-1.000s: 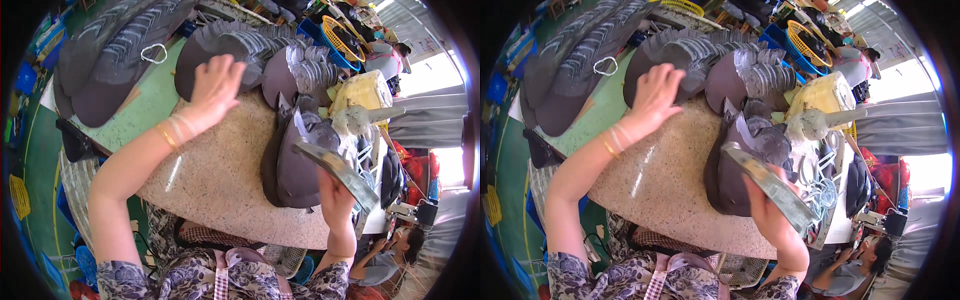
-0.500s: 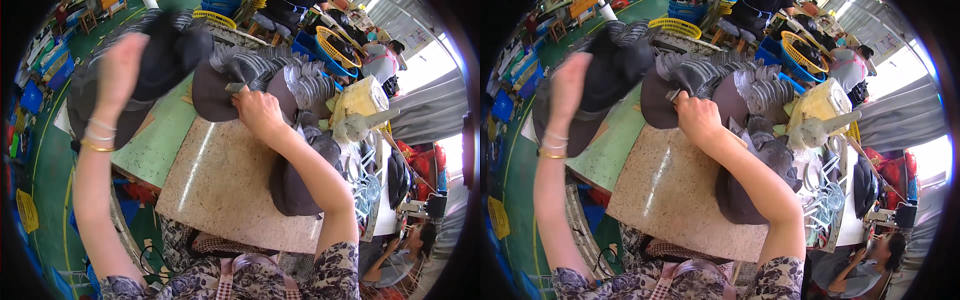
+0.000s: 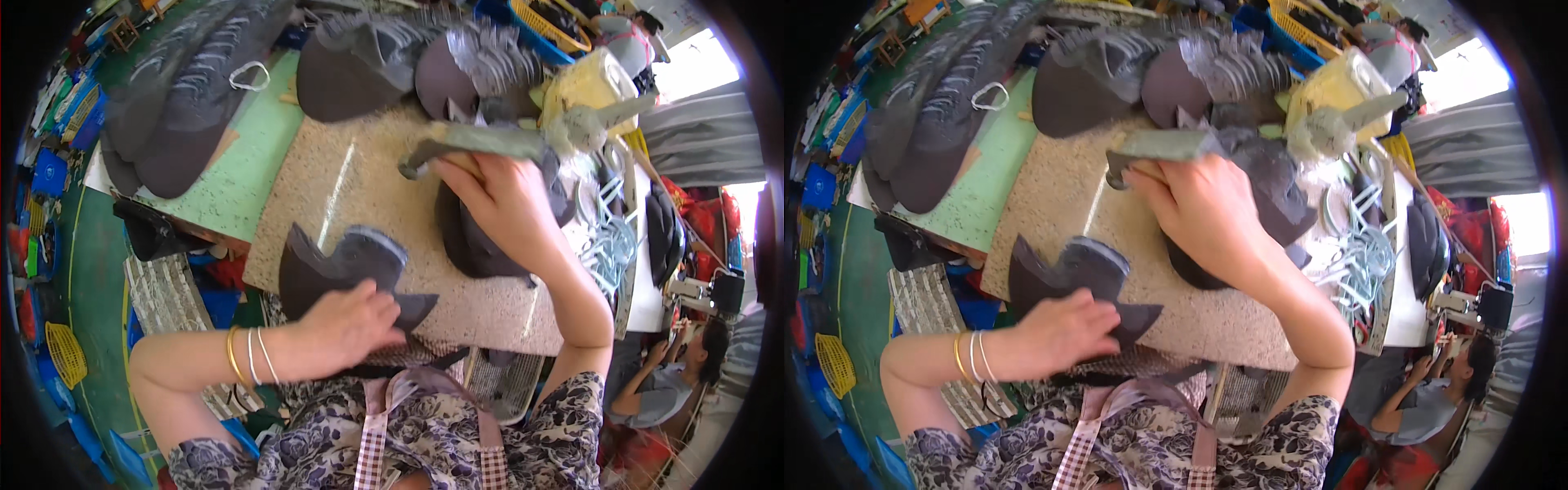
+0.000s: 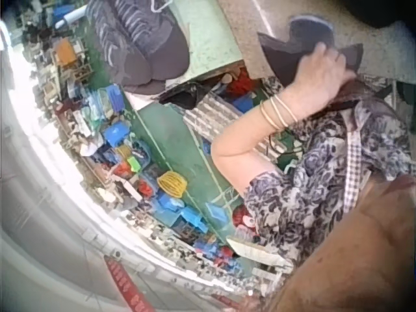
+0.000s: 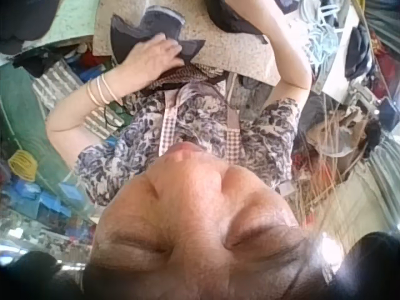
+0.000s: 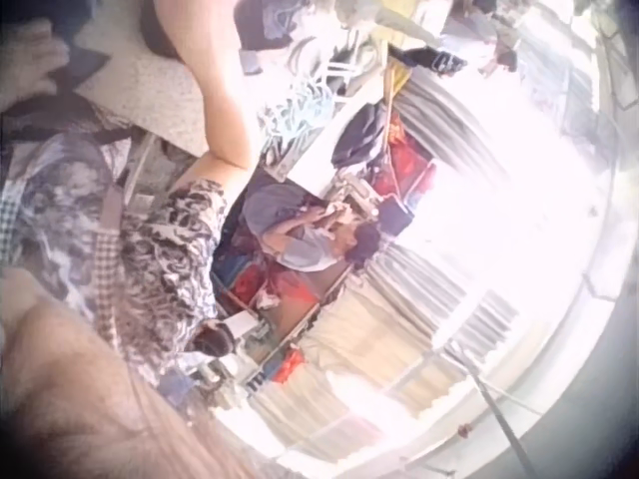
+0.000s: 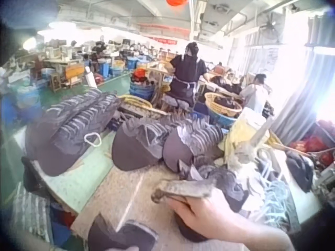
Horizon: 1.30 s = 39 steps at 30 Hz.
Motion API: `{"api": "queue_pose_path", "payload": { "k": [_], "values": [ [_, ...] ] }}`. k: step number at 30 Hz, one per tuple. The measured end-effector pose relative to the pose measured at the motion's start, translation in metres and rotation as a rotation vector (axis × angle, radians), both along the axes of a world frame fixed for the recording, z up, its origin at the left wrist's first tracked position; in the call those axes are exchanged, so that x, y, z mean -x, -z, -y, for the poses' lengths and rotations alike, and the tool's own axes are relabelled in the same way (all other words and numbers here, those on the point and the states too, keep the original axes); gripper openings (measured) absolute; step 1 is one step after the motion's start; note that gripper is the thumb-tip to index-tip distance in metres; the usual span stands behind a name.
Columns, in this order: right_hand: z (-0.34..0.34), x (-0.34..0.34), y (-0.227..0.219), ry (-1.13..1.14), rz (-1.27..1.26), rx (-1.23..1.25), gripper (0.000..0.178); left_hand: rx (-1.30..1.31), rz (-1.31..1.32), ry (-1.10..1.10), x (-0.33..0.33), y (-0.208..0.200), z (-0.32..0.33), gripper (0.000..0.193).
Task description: The person hammers the edges of shoe upper components using a hammer, then applies white adhesive tape along the curved edges of the components by hand.
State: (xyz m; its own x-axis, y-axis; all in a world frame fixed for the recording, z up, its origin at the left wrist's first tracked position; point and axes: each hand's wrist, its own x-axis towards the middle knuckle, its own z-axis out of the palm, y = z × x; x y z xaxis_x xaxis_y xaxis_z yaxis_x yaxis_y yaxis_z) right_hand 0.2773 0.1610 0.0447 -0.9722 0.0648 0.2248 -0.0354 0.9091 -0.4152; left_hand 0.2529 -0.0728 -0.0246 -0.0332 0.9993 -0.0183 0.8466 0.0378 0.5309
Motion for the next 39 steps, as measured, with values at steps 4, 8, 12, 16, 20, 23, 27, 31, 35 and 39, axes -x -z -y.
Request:
{"api": "queue_pose_path", "payload": {
  "k": [4, 8, 12, 16, 20, 23, 27, 31, 35, 39],
  "values": [
    [0.024, -0.076, -0.008, -0.118, -0.070, 0.107, 0.023, -0.359, -0.301, -0.082, 0.035, 0.014, -0.019, 0.046],
    [0.031, -0.104, 0.013, -0.227, 0.043, 0.202, 0.027, -0.180, -0.023, -0.106, 0.057, 0.005, -0.033, 0.050],
    [0.046, -0.108, 0.038, -0.183, 0.121, 0.224, 0.026, 0.005, 0.199, -0.052, 0.072, -0.005, -0.032, 0.038],
    [0.059, -0.098, 0.051, -0.157, 0.106, 0.252, 0.023, -0.045, 0.249, 0.003, 0.085, 0.005, -0.035, 0.024],
    [0.061, -0.096, 0.059, -0.138, 0.155, 0.273, 0.024, -0.055, 0.249, 0.118, 0.097, 0.011, -0.039, 0.024],
    [0.057, -0.099, 0.052, -0.096, 0.158, 0.347, 0.027, -0.201, 0.134, 0.269, 0.104, 0.016, -0.043, 0.024],
    [0.049, -0.104, 0.038, 0.015, 0.293, 0.481, 0.030, -0.412, -0.047, 0.423, 0.108, 0.024, -0.044, 0.027],
    [0.049, -0.095, 0.039, 0.072, 0.257, 0.412, 0.027, -0.446, -0.063, 0.471, 0.112, 0.029, -0.041, 0.030],
    [0.054, -0.089, 0.035, 0.132, 0.342, 0.482, 0.024, -0.439, -0.076, 0.513, 0.112, 0.027, -0.042, 0.029],
    [0.059, -0.080, 0.035, 0.119, 0.420, 0.396, 0.026, -0.367, 0.046, 0.351, 0.107, 0.026, -0.037, 0.025]
  ]
}}
